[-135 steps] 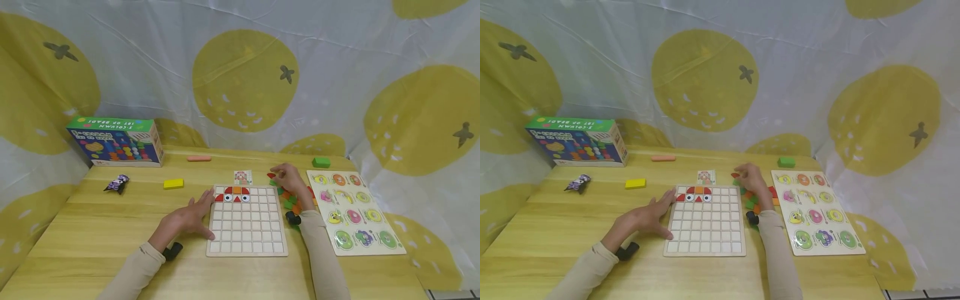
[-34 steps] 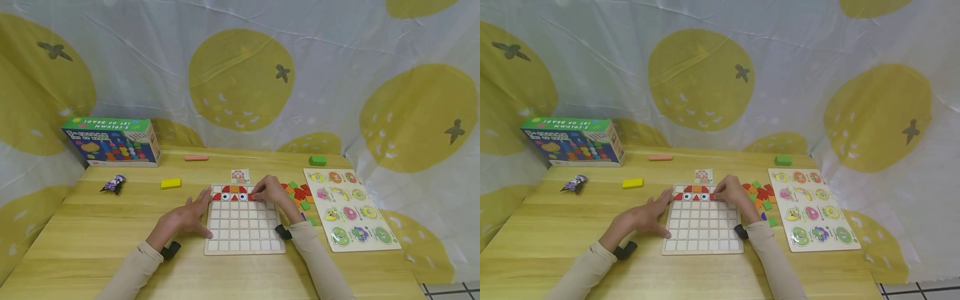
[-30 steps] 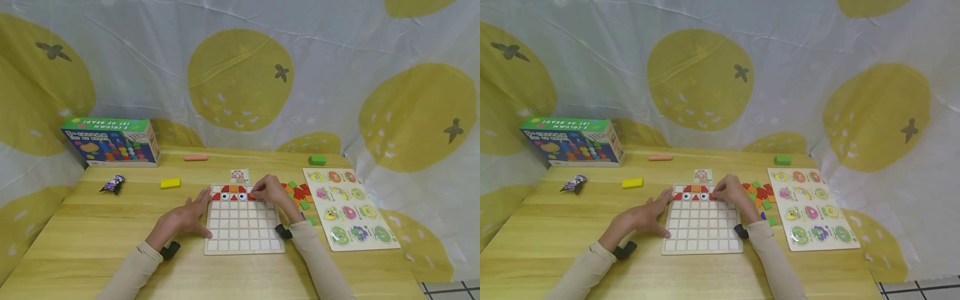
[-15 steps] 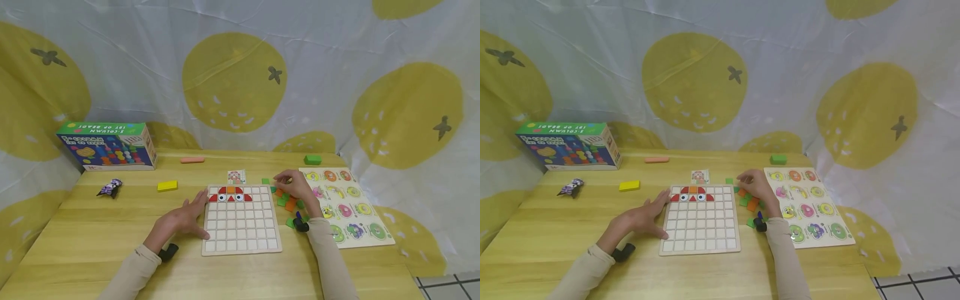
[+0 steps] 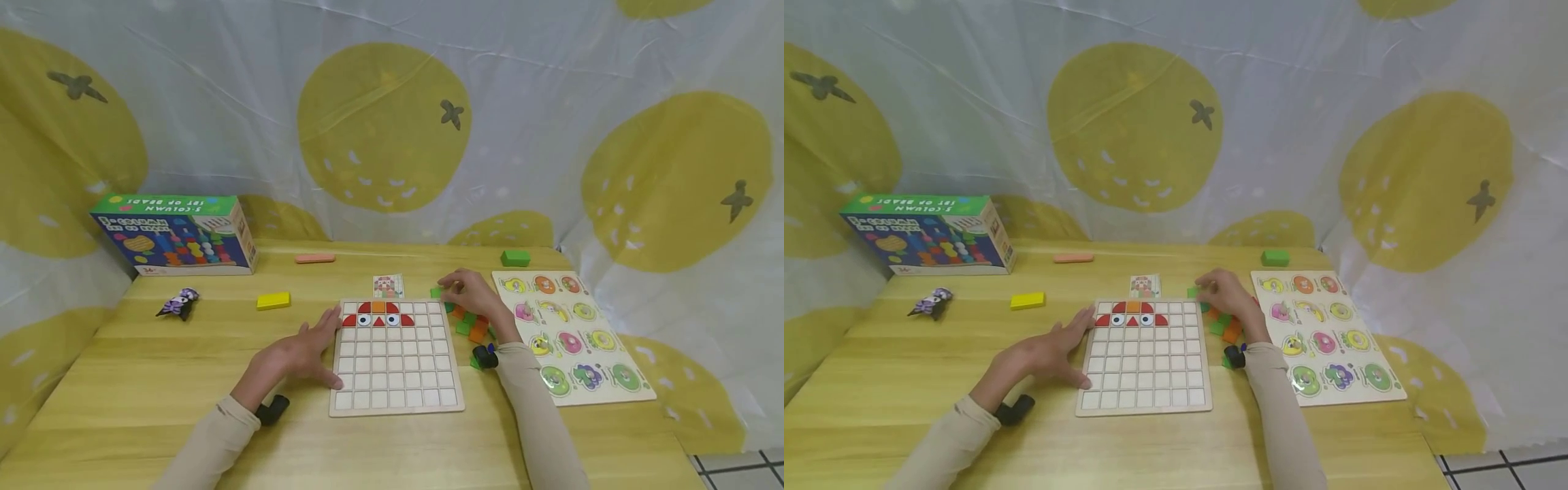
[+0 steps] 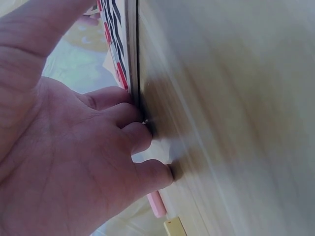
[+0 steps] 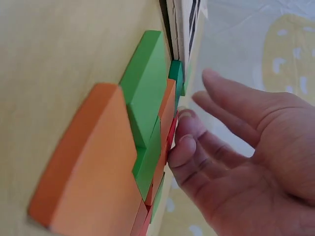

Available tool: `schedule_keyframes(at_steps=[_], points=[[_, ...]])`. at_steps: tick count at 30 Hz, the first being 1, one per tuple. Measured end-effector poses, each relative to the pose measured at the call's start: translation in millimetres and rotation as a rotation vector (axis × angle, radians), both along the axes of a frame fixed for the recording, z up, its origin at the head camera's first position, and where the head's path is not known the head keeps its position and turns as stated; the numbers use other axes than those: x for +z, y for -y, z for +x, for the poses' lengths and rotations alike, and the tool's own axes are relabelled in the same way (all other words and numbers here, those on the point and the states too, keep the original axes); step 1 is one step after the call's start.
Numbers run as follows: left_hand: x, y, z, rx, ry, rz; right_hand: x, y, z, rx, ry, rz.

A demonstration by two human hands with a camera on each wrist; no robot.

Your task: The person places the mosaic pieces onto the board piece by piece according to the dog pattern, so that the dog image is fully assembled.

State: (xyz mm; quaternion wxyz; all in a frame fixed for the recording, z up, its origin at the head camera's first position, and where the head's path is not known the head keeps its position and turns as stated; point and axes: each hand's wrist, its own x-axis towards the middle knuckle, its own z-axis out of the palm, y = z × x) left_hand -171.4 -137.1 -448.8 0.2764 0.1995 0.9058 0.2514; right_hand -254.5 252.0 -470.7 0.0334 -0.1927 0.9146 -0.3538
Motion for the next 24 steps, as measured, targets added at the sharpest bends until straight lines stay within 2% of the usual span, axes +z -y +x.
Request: schedule_keyframes(at_steps=[8, 13, 18, 24], points=[[1.1, -1.2, -0.8, 0.004, 0.009, 0.01, 3.7, 2.4, -2.9, -0.02, 0.059, 0.067], [1.6, -2.7, 1.3, 0.015, 0.029, 0.024, 2.2, 3.0, -1.1, -0.054, 0.08, 0.056], [0.6, -1.6, 1.3, 0.022, 0.027, 0.015, 0.8, 5.2, -2.0, -0.078, 0.057, 0.038], [1.1, -0.3, 0.3, 0.016, 0.017, 0.011, 1.1, 5.9, -2.5, -0.158, 0.023, -0.002]])
